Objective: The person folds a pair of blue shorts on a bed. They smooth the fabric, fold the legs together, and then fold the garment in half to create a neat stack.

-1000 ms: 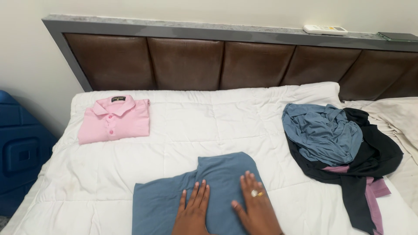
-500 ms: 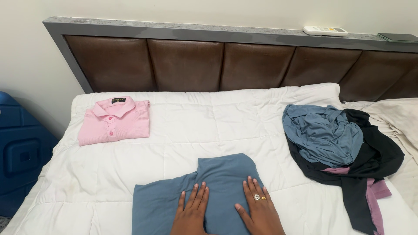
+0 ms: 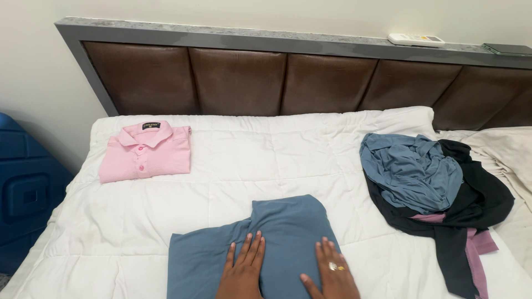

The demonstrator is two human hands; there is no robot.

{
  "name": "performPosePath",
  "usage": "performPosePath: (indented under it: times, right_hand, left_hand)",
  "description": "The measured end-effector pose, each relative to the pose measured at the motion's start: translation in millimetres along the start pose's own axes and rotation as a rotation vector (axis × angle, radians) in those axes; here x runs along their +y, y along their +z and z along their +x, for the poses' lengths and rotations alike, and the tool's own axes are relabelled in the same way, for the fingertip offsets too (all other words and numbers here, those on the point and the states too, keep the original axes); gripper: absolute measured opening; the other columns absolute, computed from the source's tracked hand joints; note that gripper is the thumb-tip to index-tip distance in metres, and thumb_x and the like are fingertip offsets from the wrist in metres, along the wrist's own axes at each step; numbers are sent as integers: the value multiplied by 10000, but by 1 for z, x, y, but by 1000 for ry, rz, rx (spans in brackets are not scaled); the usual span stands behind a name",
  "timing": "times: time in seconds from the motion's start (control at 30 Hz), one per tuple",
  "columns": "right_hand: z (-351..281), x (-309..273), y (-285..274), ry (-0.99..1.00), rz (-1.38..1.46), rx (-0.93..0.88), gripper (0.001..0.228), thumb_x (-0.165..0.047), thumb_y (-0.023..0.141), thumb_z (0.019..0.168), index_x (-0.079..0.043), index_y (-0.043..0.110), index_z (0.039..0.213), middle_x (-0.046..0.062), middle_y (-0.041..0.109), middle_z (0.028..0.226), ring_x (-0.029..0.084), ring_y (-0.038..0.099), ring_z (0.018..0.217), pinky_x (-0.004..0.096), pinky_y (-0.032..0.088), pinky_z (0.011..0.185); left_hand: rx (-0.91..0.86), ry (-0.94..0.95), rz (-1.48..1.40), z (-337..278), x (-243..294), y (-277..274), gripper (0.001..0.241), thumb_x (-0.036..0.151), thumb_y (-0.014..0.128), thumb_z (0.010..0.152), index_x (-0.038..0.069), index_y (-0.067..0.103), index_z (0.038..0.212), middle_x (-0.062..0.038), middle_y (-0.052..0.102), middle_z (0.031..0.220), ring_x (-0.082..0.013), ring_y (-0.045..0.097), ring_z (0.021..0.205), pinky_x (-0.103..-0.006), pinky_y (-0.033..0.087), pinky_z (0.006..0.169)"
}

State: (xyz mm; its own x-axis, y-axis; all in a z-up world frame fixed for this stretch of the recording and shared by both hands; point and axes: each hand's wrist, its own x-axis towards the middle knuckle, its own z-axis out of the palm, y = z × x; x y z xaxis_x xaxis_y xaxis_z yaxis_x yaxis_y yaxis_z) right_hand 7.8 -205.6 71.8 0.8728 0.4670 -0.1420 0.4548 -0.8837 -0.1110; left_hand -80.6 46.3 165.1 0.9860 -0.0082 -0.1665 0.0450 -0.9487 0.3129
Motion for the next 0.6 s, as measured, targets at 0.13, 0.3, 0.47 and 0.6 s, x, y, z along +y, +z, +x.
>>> performPosePath:
  times: [0.13, 0.3, 0.47, 0.6]
  right_hand:
    - [-5, 16, -2, 102, 60, 61, 851, -580, 459, 993, -31, 162, 1571, 232, 104, 1670, 356, 61, 1542, 533, 93, 1205]
    - [19, -45, -68, -204, 234, 292, 646, -383, 451, 1020, -32, 330, 1549, 207, 243, 1656, 344, 162, 1554, 487, 132, 1219]
    - [70, -79, -83, -335, 222, 257, 552, -320, 430, 1040, -90, 414, 1542, 128, 343, 1641, 291, 237, 1546, 451, 138, 1245]
    - [98, -92, -90, -243, 135, 92, 558, -410, 413, 1040, -139, 428, 1527, 82, 351, 1634, 246, 237, 1538, 429, 128, 1253]
  left_hand:
    - [332, 125, 206, 28, -10, 82, 801, 360, 476, 777, 34, 212, 1459, -102, 160, 1558, -232, 119, 1423, -577, 49, 1075]
    - [786, 321, 268, 53, 12, 187, 520, 271, 465, 958, 32, 486, 1419, -136, 446, 1551, -270, 357, 1481, -613, 220, 1150]
    - [1168, 323, 363, 75, 20, 252, 285, 297, 462, 1156, 151, 646, 1317, -48, 653, 1354, -227, 565, 1394, -542, 392, 1154]
    - [1222, 365, 389, 71, 17, 242, 269, 259, 465, 1083, 141, 661, 1226, -57, 723, 1303, -235, 639, 1306, -549, 432, 1103]
